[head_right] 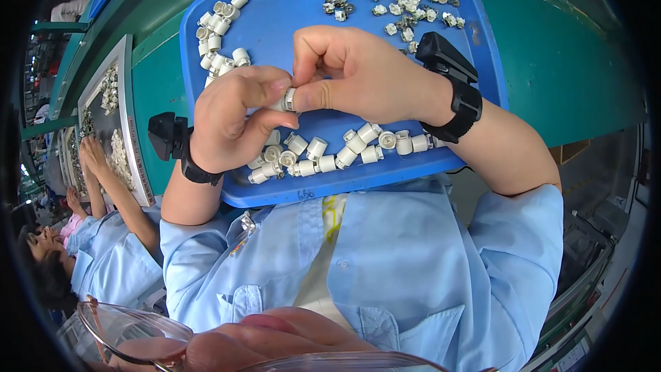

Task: Assembling small plastic housings with metal pins at a factory workstation.

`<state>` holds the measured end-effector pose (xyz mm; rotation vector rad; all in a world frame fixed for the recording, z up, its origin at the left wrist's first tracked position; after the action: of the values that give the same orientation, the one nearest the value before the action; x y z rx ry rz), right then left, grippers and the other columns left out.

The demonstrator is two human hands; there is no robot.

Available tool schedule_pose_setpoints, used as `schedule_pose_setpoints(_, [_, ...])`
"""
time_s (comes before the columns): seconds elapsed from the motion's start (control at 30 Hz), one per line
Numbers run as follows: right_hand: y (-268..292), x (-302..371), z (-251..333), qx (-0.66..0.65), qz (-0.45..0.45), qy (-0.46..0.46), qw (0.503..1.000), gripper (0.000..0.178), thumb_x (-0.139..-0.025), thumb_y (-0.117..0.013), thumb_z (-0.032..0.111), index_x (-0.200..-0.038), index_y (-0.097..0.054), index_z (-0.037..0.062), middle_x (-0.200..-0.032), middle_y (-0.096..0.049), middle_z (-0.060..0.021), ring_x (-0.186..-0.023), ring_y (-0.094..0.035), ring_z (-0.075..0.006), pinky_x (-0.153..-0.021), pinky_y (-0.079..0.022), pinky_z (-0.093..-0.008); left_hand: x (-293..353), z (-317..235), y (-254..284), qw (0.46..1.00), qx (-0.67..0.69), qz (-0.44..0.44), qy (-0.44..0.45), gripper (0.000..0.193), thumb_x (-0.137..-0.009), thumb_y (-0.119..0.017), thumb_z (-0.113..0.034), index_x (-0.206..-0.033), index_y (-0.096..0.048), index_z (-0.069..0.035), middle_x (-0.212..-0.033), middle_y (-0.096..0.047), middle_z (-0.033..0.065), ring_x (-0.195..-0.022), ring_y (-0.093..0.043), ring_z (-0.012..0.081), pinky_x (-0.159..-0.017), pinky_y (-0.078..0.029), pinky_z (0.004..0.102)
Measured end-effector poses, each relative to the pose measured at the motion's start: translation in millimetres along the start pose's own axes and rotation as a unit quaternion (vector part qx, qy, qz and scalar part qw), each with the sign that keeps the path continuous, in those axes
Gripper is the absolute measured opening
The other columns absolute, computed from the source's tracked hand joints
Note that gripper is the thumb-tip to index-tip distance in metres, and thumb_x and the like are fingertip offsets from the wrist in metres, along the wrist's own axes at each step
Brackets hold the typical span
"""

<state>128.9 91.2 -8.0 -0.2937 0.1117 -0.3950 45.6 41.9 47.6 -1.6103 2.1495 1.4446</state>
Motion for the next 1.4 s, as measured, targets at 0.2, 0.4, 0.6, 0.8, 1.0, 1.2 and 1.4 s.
schedule_pose_setpoints(0.2, [4.7,-6.8,6.6,0.006,-0.013,0.007,1.000,0.019,-0.081,-0.063,0.009,-0.087,-0.046,0.0052,-0.090,-0.049,-0.0018,-0.085,-0.048,-0.0075,-0.076,-0.040,-0.0209,-2.4,10.4,4.4,0.997,0.036,-0.032,0.060,0.029,-0.069,-0.072,-0.015,-0.084,-0.051,-0.001,-0.081,-0.061,0.0117,-0.071,-0.061,0.0255,-0.058,-0.048,0.0303])
schedule_pose_setpoints(0.4, [9.3,-8.4,10.5,-0.019,-0.032,0.007,0.999,0.023,-0.083,-0.061,0.012,-0.100,-0.049,0.0025,-0.095,-0.052,-0.0016,-0.086,-0.050,-0.0075,-0.077,-0.041,-0.0207,3.2,29.1,8.1,0.989,0.060,-0.061,0.120,0.039,-0.067,-0.075,-0.017,-0.092,-0.049,-0.001,-0.080,-0.062,0.0106,-0.069,-0.061,0.0184,-0.058,-0.048,0.0264])
schedule_pose_setpoints(0.6, [4.9,-1.5,26.6,0.174,-0.105,0.095,0.975,0.023,-0.083,-0.060,0.012,-0.102,-0.054,0.0018,-0.091,-0.056,-0.0007,-0.081,-0.051,-0.0069,-0.072,-0.043,-0.0209,3.5,33.8,5.1,0.974,0.138,-0.095,0.152,0.050,-0.067,-0.075,-0.020,-0.103,-0.045,-0.002,-0.083,-0.062,0.0101,-0.068,-0.060,0.0189,-0.058,-0.048,0.0261])
schedule_pose_setpoints(0.8, [20.6,-27.3,86.6,0.559,-0.143,0.066,0.814,0.013,-0.080,-0.060,0.010,-0.089,-0.059,0.0010,-0.072,-0.057,-0.0056,-0.071,-0.055,-0.0123,-0.062,-0.044,-0.0227,3.0,43.7,13.1,0.980,0.059,-0.084,0.170,0.051,-0.069,-0.073,-0.019,-0.109,-0.045,-0.003,-0.093,-0.058,0.0124,-0.081,-0.058,0.0244,-0.070,-0.046,0.0308])
schedule_pose_setpoints(1.0, [184.1,-94.5,142.8,0.723,-0.324,0.030,0.610,0.019,-0.079,-0.052,0.016,-0.082,-0.060,0.0000,-0.080,-0.061,-0.0205,-0.069,-0.060,-0.0315,-0.061,-0.048,-0.0372,2.9,59.9,7.7,0.978,-0.045,-0.010,0.202,0.038,-0.072,-0.068,-0.017,-0.102,-0.050,-0.003,-0.096,-0.055,0.0134,-0.091,-0.052,0.0300,-0.078,-0.042,0.0359])
schedule_pose_setpoints(1.2, [419.6,-83.5,129.1,0.850,-0.394,-0.094,0.338,0.030,-0.079,-0.052,0.023,-0.095,-0.058,-0.0015,-0.090,-0.061,-0.0194,-0.075,-0.059,-0.0347,-0.067,-0.047,-0.0388,-0.1,56.7,-11.5,0.973,0.016,0.089,0.210,0.030,-0.075,-0.066,-0.016,-0.100,-0.054,-0.005,-0.101,-0.054,0.0102,-0.094,-0.050,0.0273,-0.081,-0.041,0.0344])
schedule_pose_setpoints(1.4, [487.0,-39.7,104.5,0.755,-0.395,-0.256,0.457,0.057,-0.077,-0.052,0.050,-0.108,-0.056,0.0021,-0.104,-0.060,-0.0185,-0.095,-0.056,-0.0359,-0.083,-0.043,-0.0413,-0.4,56.4,-14.9,0.973,0.036,0.082,0.213,0.028,-0.075,-0.065,-0.017,-0.098,-0.055,-0.005,-0.100,-0.054,0.0103,-0.094,-0.049,0.0280,-0.081,-0.040,0.0355])
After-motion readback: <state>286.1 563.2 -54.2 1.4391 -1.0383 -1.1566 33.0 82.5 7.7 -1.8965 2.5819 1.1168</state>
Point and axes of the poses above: each hand's wrist, its own x-axis away from the middle knuckle, its own y-axis out of the back of the hand, z = x × y, the point moved 8 cm from there along -x, towards the middle knuckle
